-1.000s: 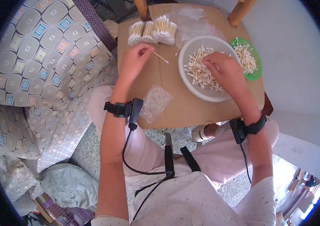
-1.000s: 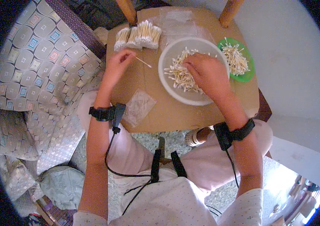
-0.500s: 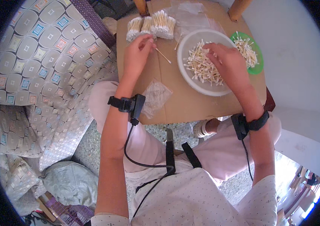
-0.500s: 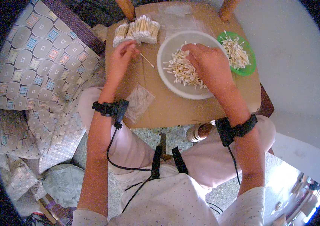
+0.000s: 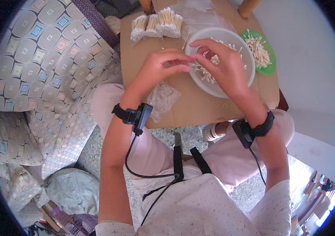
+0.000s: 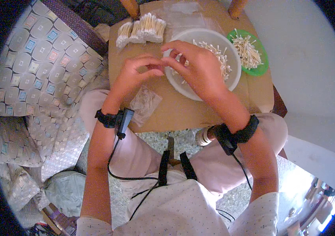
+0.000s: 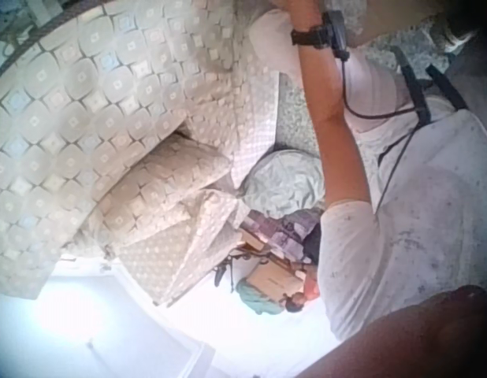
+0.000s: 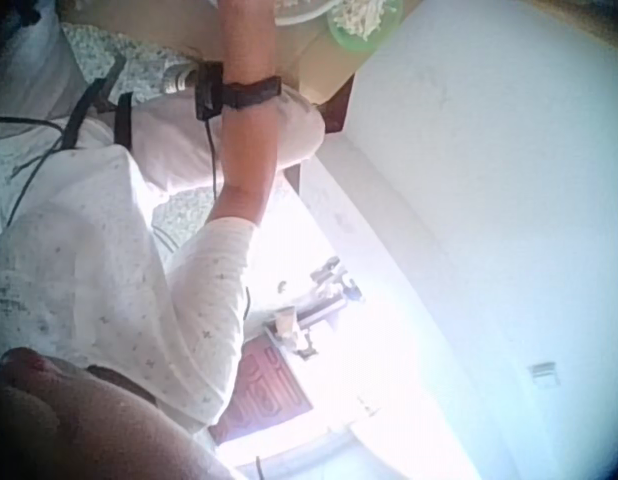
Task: Packing cotton swabs into plastic bags and arranging them on a table.
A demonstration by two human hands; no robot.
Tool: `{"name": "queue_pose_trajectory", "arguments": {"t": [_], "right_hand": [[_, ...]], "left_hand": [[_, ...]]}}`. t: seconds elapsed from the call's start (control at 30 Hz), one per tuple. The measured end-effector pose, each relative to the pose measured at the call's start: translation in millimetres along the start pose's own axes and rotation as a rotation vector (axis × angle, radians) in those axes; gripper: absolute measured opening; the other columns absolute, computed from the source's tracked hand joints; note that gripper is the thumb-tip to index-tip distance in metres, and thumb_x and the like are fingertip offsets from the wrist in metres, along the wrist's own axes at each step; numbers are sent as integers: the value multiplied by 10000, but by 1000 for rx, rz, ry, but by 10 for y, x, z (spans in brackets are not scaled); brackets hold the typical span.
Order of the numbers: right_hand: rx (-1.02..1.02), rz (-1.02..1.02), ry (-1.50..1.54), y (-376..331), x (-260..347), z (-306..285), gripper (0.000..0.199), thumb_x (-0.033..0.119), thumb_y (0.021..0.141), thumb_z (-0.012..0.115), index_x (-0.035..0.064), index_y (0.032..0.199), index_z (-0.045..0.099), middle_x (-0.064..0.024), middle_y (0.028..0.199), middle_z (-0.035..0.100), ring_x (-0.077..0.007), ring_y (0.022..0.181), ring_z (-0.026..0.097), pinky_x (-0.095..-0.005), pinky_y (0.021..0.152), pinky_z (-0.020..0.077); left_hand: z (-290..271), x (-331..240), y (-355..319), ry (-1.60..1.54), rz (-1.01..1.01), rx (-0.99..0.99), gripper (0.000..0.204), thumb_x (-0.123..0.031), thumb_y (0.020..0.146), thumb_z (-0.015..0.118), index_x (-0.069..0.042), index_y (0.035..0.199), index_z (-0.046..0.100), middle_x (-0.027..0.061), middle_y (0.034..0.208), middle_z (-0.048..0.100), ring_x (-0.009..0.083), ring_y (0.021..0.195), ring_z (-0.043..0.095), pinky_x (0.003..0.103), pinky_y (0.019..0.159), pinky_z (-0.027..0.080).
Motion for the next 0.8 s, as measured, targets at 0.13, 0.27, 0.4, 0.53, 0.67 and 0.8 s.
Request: {"name": "queue_pose_trajectory", "arguments": {"t": [0.13, 0.27, 0.4, 0.53, 0.67, 0.8], "right_hand": [[-16, 23, 20, 63, 9, 38, 241, 231, 839, 681, 110, 1047, 666, -77, 816, 680, -191, 677, 653, -317, 635, 517], [-57, 46, 167, 144, -20, 109, 249, 215, 833, 688, 79, 1040, 672, -94, 833, 691, -176, 701, 659, -302, 671, 526], [-34, 142, 314, 139, -24, 199, 252, 195, 814, 707, 64, 1027, 677, -85, 840, 699, -150, 723, 657, -280, 675, 523], [-88, 59, 325, 129, -86, 197, 242, 180, 810, 715, 71, 1023, 681, -67, 831, 700, -123, 720, 649, -269, 663, 520], [-8, 155, 267, 117, -119, 183, 250, 197, 811, 721, 64, 1020, 681, -72, 835, 699, -121, 721, 648, -267, 650, 516], [-11, 175, 386, 98, -162, 235, 298, 236, 804, 731, 57, 1035, 673, -86, 845, 699, -137, 703, 646, -267, 641, 511]], "left_hand": [[79, 8, 22, 83, 61, 4, 211, -174, 814, 722, -32, 966, 684, 40, 910, 678, 125, 841, 628, 273, 754, 488], [111, 126, 0, -91, -20, -104, 220, -186, 827, 719, -25, 944, 626, 32, 877, 658, 108, 806, 614, 269, 737, 486], [46, 199, -22, -102, -86, -176, 204, -181, 839, 709, -31, 932, 606, 17, 860, 626, 91, 776, 588, 253, 719, 474], [-19, 185, -16, -80, -164, -172, 193, -173, 840, 705, -34, 934, 610, 16, 859, 627, 95, 767, 587, 247, 713, 475], [2, 142, -8, 114, -54, -143, 180, -166, 842, 696, -31, 932, 617, 27, 855, 648, 104, 780, 604, 256, 729, 482], [24, 202, -9, 21, -96, -137, 174, -147, 849, 680, -41, 976, 625, 33, 904, 652, 114, 811, 630, 263, 740, 494]]}}
Point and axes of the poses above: each hand's wrist, its own y-axis towards the middle knuckle, its own z-axis out of the palm, x = y × z, the point moved 4 cm from there along y, towards the middle knuckle
